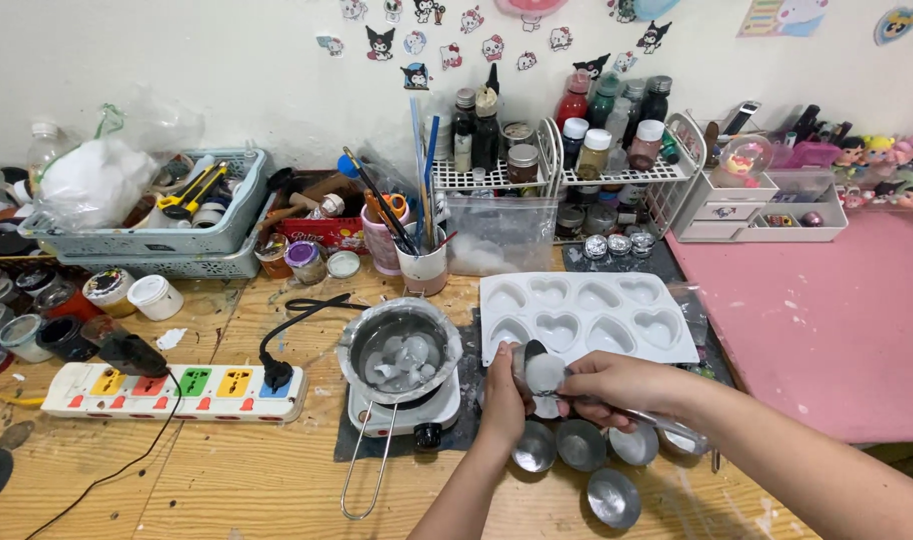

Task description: The person is cleaning residue out of small metal candle tins using a scraper.

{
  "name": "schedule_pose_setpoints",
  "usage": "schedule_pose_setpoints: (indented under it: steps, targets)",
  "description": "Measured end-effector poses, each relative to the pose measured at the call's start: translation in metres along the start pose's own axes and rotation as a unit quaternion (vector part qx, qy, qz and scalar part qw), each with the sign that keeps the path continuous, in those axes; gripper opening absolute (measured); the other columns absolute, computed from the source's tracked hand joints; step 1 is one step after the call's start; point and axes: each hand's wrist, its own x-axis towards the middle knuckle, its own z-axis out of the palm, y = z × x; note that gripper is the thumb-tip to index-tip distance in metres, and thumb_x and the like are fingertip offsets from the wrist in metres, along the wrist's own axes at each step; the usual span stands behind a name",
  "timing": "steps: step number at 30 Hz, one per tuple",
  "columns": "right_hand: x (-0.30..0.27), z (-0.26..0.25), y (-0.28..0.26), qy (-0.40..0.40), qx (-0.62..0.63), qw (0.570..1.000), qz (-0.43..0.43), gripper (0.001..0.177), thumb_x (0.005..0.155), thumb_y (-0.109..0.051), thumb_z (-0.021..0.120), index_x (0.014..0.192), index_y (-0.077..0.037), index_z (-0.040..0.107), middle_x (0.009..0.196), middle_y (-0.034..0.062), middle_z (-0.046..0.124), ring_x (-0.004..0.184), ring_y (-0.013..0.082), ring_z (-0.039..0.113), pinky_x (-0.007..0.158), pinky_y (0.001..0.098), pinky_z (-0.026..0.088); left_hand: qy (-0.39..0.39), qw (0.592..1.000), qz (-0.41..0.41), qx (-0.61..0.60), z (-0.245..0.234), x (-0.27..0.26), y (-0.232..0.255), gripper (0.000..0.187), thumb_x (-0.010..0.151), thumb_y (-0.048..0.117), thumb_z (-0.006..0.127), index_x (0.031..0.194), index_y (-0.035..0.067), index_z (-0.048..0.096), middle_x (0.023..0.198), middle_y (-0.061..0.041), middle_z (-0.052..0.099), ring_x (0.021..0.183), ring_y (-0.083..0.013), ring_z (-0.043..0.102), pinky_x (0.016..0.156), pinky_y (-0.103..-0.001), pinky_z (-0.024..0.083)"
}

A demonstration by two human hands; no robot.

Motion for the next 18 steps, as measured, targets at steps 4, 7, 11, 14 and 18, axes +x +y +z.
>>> schedule_pose_setpoints:
  steps: [4,7,11,14,18]
  targets:
    - [-0.011,-0.005,-0.019,0.018,-0.022,1.000,-0.013,0.029,0.103,-0.025,0.054,0.093,-0.001,0.066,0.055,0.0007,0.045,0.037,0.0096,0.040,0.036,0.0265,0.034,0.004,0.982,-0.142,-0.125,0.002,0.004,-0.025,0.056,0.105,0.061,0.030,0.082,0.016,0.055,0.058,0.003,0.043,0.048,-0.0096,0.036,0.045,-0.027,0.027]
    - [-0.009,0.008,-0.050,0.066,-0.029,0.997,-0.028,0.029,0.102,-0.027,0.051,0.093,-0.004,0.066,0.055,-0.0006,0.043,0.037,0.0104,0.040,0.033,0.0286,0.032,-0.028,0.982,-0.147,-0.116,0.014,-0.003,-0.019,0.054,0.102,0.064,0.030,0.085,0.019,0.056,0.060,0.005,0.044,0.048,-0.0094,0.035,0.045,-0.027,0.026]
    - [0.035,0.022,-0.076,0.134,-0.243,0.954,-0.113,0.033,0.101,-0.035,0.051,0.096,-0.008,0.069,0.066,0.0034,0.056,0.057,0.0158,0.054,0.052,0.0341,0.045,-0.034,0.981,-0.167,-0.088,0.014,0.004,-0.039,0.055,0.101,0.067,0.030,0.084,0.020,0.052,0.058,0.006,0.039,0.046,-0.0088,0.032,0.044,-0.027,0.024]
    - [0.063,0.044,-0.103,0.188,-0.435,0.865,-0.162,0.040,0.101,-0.042,0.052,0.101,-0.006,0.071,0.083,0.0107,0.069,0.081,0.0268,0.067,0.075,0.0425,0.054,-0.041,0.979,-0.182,-0.087,0.011,0.009,-0.047,0.055,0.102,0.068,0.033,0.081,0.020,0.047,0.056,0.006,0.036,0.045,-0.0088,0.029,0.043,-0.027,0.023]
    - [0.075,0.070,-0.130,0.247,-0.561,0.778,-0.139,0.040,0.098,-0.045,0.052,0.108,-0.009,0.066,0.102,0.0161,0.070,0.100,0.0374,0.067,0.086,0.0515,0.052,-0.048,0.977,-0.192,-0.078,0.017,0.002,-0.023,0.055,0.101,0.070,0.032,0.083,0.020,0.046,0.057,0.005,0.039,0.046,-0.0089,0.031,0.043,-0.028,0.023]
